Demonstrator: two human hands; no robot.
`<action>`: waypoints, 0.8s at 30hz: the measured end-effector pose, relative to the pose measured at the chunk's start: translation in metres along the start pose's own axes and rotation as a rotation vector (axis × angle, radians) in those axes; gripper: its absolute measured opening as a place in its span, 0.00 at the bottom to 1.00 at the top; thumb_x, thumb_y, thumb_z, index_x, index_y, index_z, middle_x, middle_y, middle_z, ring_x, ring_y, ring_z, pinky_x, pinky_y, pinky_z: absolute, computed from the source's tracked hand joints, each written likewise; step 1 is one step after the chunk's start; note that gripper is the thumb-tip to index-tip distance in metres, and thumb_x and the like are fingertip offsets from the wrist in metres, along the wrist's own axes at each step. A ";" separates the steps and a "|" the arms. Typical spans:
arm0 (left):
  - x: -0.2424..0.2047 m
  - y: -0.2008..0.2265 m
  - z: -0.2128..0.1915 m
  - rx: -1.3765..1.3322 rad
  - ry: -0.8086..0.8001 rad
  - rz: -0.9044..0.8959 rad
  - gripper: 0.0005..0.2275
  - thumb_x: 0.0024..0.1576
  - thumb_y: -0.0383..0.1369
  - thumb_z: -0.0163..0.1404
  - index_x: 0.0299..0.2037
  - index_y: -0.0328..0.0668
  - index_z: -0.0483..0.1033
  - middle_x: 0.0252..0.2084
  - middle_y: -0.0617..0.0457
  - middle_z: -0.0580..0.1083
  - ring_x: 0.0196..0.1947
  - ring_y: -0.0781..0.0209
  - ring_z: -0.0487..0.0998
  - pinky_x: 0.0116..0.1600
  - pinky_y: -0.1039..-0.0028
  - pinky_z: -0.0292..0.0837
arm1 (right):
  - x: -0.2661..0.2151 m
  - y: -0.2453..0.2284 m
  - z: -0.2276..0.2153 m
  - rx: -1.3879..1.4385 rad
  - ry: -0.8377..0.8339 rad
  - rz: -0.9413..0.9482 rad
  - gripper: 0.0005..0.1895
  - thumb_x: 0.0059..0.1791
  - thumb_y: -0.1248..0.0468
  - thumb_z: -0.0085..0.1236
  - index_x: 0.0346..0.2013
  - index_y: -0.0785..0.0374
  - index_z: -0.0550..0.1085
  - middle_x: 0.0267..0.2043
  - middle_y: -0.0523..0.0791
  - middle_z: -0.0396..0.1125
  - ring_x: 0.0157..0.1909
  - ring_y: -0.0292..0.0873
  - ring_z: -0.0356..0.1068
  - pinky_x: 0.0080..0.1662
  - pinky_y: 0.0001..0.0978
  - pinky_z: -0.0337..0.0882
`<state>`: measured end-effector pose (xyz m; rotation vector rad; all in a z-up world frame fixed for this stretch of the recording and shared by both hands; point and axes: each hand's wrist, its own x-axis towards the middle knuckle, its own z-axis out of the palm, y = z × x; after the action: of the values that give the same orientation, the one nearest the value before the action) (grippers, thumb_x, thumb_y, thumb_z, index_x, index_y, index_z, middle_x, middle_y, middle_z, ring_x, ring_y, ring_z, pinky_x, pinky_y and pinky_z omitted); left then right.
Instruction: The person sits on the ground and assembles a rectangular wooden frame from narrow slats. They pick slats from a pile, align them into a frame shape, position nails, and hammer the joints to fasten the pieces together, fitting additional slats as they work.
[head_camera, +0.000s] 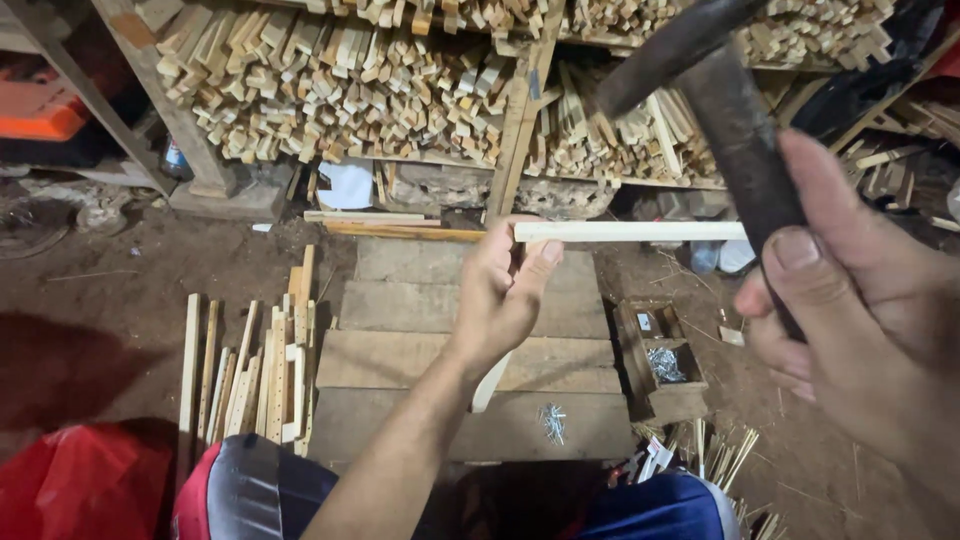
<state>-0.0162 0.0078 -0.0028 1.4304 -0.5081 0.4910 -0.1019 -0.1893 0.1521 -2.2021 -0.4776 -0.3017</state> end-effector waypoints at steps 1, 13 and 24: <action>0.001 -0.002 0.000 0.002 0.003 0.016 0.03 0.63 0.28 0.49 0.42 0.37 0.72 0.29 0.59 0.66 0.27 0.70 0.64 0.31 0.79 0.61 | 0.001 0.006 -0.001 0.005 -0.040 0.149 0.38 0.53 0.70 0.38 0.80 0.59 0.48 0.25 0.51 0.68 0.09 0.41 0.55 0.05 0.29 0.56; -0.001 -0.012 0.004 -0.107 0.003 -0.019 0.05 0.63 0.29 0.49 0.45 0.36 0.71 0.30 0.60 0.66 0.28 0.71 0.62 0.33 0.80 0.59 | 0.003 0.025 0.013 -0.084 -0.118 0.246 0.36 0.52 0.68 0.43 0.77 0.50 0.55 0.25 0.47 0.72 0.11 0.38 0.58 0.10 0.25 0.56; -0.003 -0.015 0.004 -0.214 -0.031 -0.031 0.04 0.64 0.31 0.50 0.43 0.40 0.69 0.28 0.63 0.63 0.25 0.75 0.59 0.28 0.82 0.53 | -0.002 0.034 0.025 -0.134 -0.161 0.309 0.35 0.51 0.65 0.45 0.75 0.50 0.59 0.23 0.46 0.72 0.11 0.38 0.59 0.11 0.27 0.54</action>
<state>-0.0100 0.0025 -0.0158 1.2401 -0.5461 0.3775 -0.0878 -0.1897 0.1130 -2.4013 -0.2011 0.0105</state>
